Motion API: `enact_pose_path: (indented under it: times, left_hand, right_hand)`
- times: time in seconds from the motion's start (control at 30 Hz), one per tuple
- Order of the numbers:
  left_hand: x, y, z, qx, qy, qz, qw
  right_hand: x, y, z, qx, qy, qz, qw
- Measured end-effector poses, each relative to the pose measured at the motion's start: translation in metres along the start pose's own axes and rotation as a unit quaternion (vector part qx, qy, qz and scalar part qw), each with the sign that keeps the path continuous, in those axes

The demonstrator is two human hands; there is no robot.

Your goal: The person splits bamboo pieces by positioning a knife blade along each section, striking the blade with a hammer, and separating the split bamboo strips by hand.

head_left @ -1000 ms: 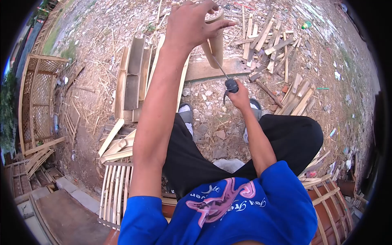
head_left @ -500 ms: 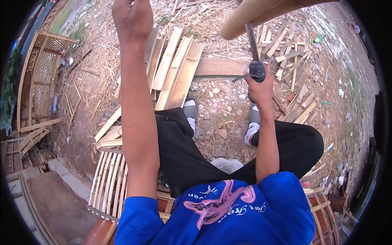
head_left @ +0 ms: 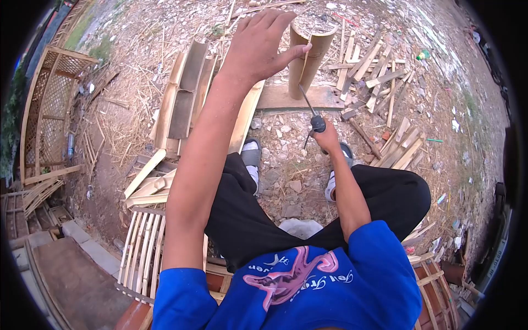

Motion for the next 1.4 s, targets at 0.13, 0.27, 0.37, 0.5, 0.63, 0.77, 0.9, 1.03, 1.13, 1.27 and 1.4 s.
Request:
enact_pose_path:
  times: [0.13, 0.27, 0.37, 0.5, 0.63, 0.77, 0.9, 1.03, 1.13, 1.27, 1.4]
  left_hand:
    - [-0.004, -0.022, -0.005, 0.133, -0.001, -0.048, 0.99]
    - [-0.013, -0.019, 0.003, 0.09, -0.044, -0.002, 0.995]
    - [-0.021, -0.025, 0.001, 0.16, 0.012, 0.01, 0.987]
    - [-0.027, -0.032, 0.008, 0.169, 0.1, 0.088, 0.977]
    - [-0.025, -0.029, 0.021, 0.206, 0.206, 0.087, 0.953]
    - [-0.014, -0.039, 0.014, 0.125, 0.179, 0.093, 0.971]
    - [-0.008, -0.042, 0.016, 0.12, 0.227, 0.112, 0.96]
    - [-0.001, -0.041, 0.016, 0.123, 0.246, 0.124, 0.953]
    - [-0.002, -0.042, 0.017, 0.129, 0.248, 0.136, 0.95]
    - [-0.002, -0.049, 0.019, 0.097, 0.237, 0.167, 0.952]
    - [0.003, -0.056, 0.023, 0.118, 0.254, 0.161, 0.946]
  right_hand:
    - [-0.013, -0.005, 0.003, 0.064, -0.005, 0.075, 0.995]
    - [0.001, -0.013, -0.001, 0.115, -0.04, 0.163, 0.979]
    - [0.014, -0.019, -0.008, 0.124, -0.105, 0.201, 0.966]
    - [0.016, -0.006, -0.003, 0.024, -0.034, 0.065, 0.997]
    - [0.031, -0.012, -0.01, -0.024, -0.024, 0.036, 0.999]
    - [0.028, -0.032, -0.013, -0.052, -0.04, 0.054, 0.996]
    - [0.031, -0.048, -0.014, -0.096, -0.054, 0.02, 0.994]
    - [0.036, -0.059, -0.015, -0.109, -0.06, 0.022, 0.992]
    - [0.037, -0.065, -0.014, -0.12, -0.063, 0.024, 0.991]
    - [0.027, -0.074, -0.012, -0.135, -0.048, 0.039, 0.989]
    - [0.023, -0.076, -0.008, -0.15, -0.036, 0.053, 0.987]
Point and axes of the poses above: each hand's wrist, its own z-axis towards the middle knuckle, its own y-axis out of the back of the hand, x = y × z, the point moved 2 cm from there along z, towards the middle knuckle
